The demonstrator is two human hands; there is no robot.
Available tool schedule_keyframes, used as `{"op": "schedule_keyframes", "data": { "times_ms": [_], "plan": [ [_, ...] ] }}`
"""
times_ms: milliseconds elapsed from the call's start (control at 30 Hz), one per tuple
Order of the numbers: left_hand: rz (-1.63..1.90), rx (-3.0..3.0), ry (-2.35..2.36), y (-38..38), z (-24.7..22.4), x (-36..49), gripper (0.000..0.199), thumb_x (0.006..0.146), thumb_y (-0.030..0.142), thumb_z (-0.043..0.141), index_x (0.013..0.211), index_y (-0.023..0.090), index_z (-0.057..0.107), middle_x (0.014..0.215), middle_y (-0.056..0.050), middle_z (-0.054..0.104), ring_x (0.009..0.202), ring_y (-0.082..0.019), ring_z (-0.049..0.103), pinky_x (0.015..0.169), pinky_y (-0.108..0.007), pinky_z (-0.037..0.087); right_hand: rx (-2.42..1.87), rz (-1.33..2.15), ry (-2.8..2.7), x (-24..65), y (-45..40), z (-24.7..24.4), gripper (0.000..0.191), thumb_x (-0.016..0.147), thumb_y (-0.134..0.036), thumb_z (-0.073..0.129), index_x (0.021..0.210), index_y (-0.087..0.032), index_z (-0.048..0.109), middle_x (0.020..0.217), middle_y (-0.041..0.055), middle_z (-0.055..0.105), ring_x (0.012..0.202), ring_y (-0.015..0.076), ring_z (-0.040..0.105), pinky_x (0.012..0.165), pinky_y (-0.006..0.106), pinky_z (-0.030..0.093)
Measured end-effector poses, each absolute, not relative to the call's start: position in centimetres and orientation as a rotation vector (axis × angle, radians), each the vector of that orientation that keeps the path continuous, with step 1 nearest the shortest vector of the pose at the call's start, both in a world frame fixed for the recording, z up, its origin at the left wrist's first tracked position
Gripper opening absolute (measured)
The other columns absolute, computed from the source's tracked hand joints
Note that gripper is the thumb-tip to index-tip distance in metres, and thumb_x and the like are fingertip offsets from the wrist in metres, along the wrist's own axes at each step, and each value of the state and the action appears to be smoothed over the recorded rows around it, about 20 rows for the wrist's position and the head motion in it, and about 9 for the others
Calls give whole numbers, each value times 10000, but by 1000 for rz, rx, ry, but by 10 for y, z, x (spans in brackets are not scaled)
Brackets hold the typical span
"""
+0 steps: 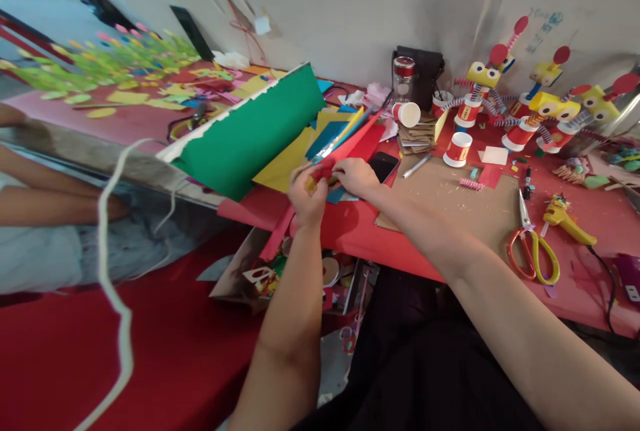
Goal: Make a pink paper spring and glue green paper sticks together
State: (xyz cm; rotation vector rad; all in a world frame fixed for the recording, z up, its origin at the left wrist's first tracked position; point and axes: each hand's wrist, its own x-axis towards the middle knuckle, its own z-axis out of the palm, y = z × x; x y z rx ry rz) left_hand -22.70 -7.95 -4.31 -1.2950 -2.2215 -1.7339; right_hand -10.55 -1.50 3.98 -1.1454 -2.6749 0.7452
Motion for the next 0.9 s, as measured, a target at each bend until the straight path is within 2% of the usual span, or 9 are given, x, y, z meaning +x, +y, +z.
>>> {"op": "schedule_keyframes", "data": {
  "times_ms": [67,167,333,400,500,567,633,767,900],
  "plan": [
    [-1698,-1292,-2320,-77,-45,-229,119,688,168,656,800,176,698,898,-58,667,959,-229,658,941,-366,514,-1117,777,-2654,-105,-14,37,273,976,-232,479,1095,-231,725,1152,38,741,1064,177,654,851,239,506],
    [-1684,-1203,-2388,-75,-48,-232,22,708,183,653,729,178,647,802,-41,654,873,-226,657,895,-373,521,-1110,796,-2562,-100,-15,31,281,951,-157,481,1145,-205,679,1208,48,707,1095,164,636,908,243,493],
    [-1692,-1071,-2369,-77,-49,-233,20,762,163,606,757,181,599,830,-47,650,891,-224,641,912,-377,501,-1218,712,-2474,-90,-24,17,517,822,-123,625,1326,-166,516,1401,120,514,995,189,643,818,296,534],
    [-1697,-1005,-2380,-77,-49,-233,36,777,142,591,784,176,580,853,-59,641,909,-228,637,923,-379,492,-1217,617,-2517,-87,-28,14,541,823,-149,639,1345,-133,500,1411,149,486,1034,207,626,830,311,533],
    [-1710,-912,-2382,-78,-47,-232,68,805,111,561,836,171,556,902,-85,634,936,-236,632,933,-377,480,-1079,463,-2711,-83,-31,14,330,864,-225,626,1182,-136,649,1287,135,593,1181,259,557,926,341,501],
    [-1711,-884,-2372,-80,-46,-232,97,817,88,539,864,173,546,933,-99,634,961,-243,627,952,-383,468,-971,340,-2860,-82,-33,17,236,920,-230,549,1062,-153,721,1204,130,656,1195,276,551,926,359,495],
    [-1712,-858,-2350,-81,-45,-232,125,822,69,518,883,177,538,962,-112,633,996,-252,621,978,-391,453,-896,252,-2942,-82,-36,20,276,954,-216,487,1024,-147,745,1155,142,692,1163,277,580,891,365,504],
    [-1723,-756,-2296,-82,-45,-232,145,826,65,489,898,185,528,1000,-127,626,1046,-261,607,1011,-403,440,-810,181,-2989,-88,-40,23,257,935,-164,517,1000,-120,761,1084,174,730,1095,274,637,861,359,504],
    [-1734,-708,-2276,-82,-47,-233,138,826,91,479,903,196,524,992,-118,622,1047,-266,600,1026,-433,435,-837,188,-3005,-92,-38,26,317,930,-77,466,993,-144,770,999,146,766,969,246,699,759,324,500]
  ]
}}
